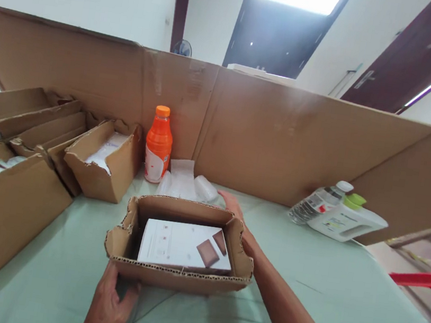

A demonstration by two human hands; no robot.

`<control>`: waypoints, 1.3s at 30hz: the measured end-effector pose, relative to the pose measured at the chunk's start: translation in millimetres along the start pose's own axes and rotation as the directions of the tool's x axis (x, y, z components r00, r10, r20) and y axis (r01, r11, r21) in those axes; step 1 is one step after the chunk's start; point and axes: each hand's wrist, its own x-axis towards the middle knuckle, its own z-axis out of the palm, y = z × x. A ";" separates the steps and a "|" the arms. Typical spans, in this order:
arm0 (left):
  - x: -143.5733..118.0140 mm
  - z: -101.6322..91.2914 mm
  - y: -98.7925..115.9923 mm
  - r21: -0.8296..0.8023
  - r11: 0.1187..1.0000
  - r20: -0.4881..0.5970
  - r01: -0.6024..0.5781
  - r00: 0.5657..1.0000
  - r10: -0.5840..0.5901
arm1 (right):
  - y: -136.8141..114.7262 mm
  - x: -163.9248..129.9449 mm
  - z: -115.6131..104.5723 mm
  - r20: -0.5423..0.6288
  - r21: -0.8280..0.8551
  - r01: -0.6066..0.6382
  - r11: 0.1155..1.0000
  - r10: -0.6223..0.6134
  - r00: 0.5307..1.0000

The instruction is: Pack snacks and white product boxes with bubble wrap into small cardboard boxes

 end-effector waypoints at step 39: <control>39.9 20.3 51.3 -0.031 0.998 0.117 0.055 0.992 -0.051 | -12.6 -117.8 -36.6 0.082 0.252 -0.121 0.960 0.103 0.991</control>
